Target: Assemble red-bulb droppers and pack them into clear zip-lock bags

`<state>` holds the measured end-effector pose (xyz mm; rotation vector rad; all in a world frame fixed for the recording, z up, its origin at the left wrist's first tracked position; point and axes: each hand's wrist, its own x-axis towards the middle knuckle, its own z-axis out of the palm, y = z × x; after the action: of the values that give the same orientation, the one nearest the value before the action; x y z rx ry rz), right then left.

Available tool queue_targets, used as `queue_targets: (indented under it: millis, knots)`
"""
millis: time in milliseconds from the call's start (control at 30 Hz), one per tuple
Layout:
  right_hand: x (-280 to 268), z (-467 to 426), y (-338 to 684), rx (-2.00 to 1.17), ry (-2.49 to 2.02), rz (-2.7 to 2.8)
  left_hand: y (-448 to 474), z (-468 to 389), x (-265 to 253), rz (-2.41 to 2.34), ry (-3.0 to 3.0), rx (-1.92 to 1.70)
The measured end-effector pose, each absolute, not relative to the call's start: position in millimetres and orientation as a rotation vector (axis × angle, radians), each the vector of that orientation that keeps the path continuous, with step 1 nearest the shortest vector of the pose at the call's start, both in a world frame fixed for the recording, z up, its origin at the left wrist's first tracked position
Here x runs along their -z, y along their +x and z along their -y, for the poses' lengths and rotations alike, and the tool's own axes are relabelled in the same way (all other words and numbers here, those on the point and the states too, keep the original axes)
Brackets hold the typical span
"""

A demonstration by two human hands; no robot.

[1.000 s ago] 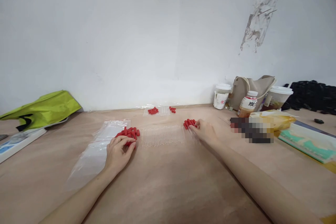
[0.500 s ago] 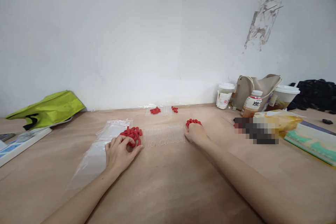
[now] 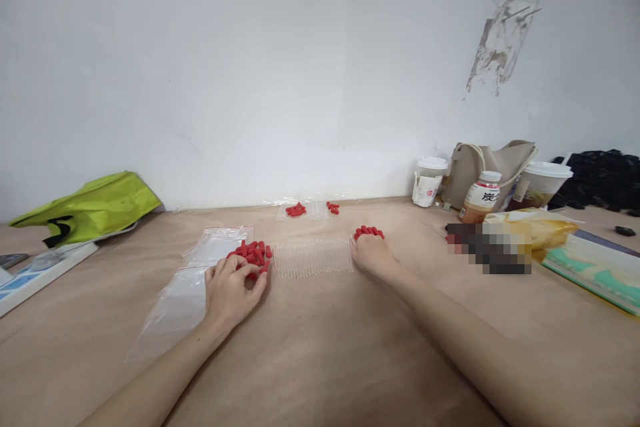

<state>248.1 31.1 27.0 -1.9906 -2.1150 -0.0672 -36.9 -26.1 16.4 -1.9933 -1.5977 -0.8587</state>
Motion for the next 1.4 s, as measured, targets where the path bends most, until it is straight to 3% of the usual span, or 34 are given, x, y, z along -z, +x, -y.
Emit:
queue_targets:
  millis: [133, 267, 467, 900, 1400]
  knots:
    - [-28, -9, 260, 0.196, -1.722, 2.057, -33, 41, -22, 1.361, -2.308, 1.022]
    - [-18, 26, 264, 0.007, -1.253, 2.138, -21, 56, -23, 1.252, -2.841, 0.869]
    - [8, 47, 250, 0.016, -1.008, 2.18, -5, 62, -18, 1.356, -2.908, 0.862]
    - [0, 70, 233, -0.063, -0.933, 2.221, 12, 63, -5, 1.631, -2.919, 1.252]
    - [-2, 64, 235, -0.081, -0.921, 2.334, 17, 69, -9, 1.398, -3.007, 1.117]
